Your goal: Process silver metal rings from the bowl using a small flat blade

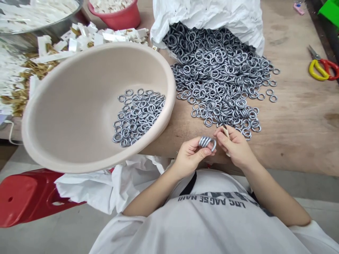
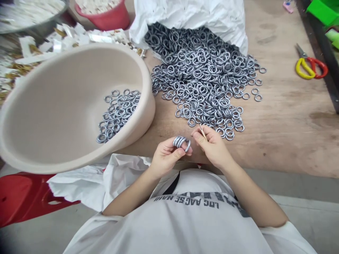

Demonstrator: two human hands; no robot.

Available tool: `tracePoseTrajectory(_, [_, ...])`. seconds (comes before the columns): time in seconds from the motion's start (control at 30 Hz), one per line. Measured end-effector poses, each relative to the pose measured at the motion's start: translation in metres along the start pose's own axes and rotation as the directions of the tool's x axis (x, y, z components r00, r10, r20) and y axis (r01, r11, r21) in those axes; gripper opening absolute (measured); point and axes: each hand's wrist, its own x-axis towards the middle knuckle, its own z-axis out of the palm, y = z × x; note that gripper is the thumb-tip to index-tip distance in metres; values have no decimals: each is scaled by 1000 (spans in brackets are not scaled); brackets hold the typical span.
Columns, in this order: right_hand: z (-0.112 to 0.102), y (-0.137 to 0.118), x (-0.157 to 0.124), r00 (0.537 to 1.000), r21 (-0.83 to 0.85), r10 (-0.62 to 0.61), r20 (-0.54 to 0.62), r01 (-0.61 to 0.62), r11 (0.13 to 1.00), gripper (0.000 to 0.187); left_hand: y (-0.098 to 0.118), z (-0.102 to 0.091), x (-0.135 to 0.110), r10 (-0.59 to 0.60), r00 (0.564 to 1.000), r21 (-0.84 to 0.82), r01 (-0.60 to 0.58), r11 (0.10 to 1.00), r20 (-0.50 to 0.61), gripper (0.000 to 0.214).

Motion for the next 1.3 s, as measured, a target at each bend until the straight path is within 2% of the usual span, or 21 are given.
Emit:
tracePoseTrajectory(0.17, [1, -8, -8, 999, -51, -31, 22, 32, 998, 34, -4, 0, -1, -25, 1000, 19, 25, 999, -15, 23])
tracePoseTrajectory(0.3, [2, -7, -7, 999, -79, -17, -29, 14, 997, 28, -6, -1, -2, 8, 1000, 111, -7, 994, -17, 21])
tracePoseTrajectory(0.37, [-1, -7, -8, 996, -164, -43, -72, 31, 986, 29, -4, -1, -2, 26, 999, 146, -22, 989, -23, 19])
tracePoseTrajectory(0.43, [-3, -8, -12, 984, -375, -154, -86, 111, 920, 28, -3, -2, -1, 27, 998, 159, -17, 987, -60, 20])
tracePoseTrajectory(0.5, [-2, -12, -19, 966, -589, -259, -11, 203, 782, 27, -3, -3, -1, 31, 995, 170, -14, 985, -97, 21])
tracePoseTrajectory(0.6, [2, -19, -28, 950, -737, -296, 99, 270, 620, 32, -5, -5, 1, 51, 993, 190, -30, 981, -111, 22])
tracePoseTrajectory(0.7, [6, -21, -32, 949, -788, -290, 120, 269, 554, 36, -6, -7, 1, 69, 993, 215, -46, 976, -98, 21])
tracePoseTrajectory(0.8, [2, -18, -28, 956, -808, -260, 136, 259, 528, 40, -2, -7, -2, 114, 992, 252, -97, 963, -52, 15])
tracePoseTrajectory(0.93, [-8, -15, -8, 984, -880, -176, 8, 91, 467, 44, 6, -9, -9, 140, 987, 228, -155, 961, 81, 14])
tracePoseTrajectory(0.97, [-8, -15, -1, 986, -903, -168, -21, 53, 425, 42, 6, -10, -10, 130, 989, 201, -141, 969, 65, 15])
tracePoseTrajectory(1.03, [-5, -15, 14, 985, -949, -174, -13, 42, 311, 34, 4, -15, -11, 110, 993, 136, -102, 985, -50, 18])
tracePoseTrajectory(1.17, [9, -16, 42, 987, -996, -147, 64, 72, 51, 25, -5, -26, -6, 114, 948, 86, -93, 992, -296, 24])
tracePoseTrajectory(1.23, [11, -16, 49, 990, -998, -126, 62, 64, 16, 20, -7, -30, -4, 124, 926, 120, -86, 989, -356, 24])
tracePoseTrajectory(1.3, [7, -16, 49, 988, -994, -141, 55, 67, 81, 18, -5, -31, -2, 130, 910, 165, -69, 984, -395, 22])
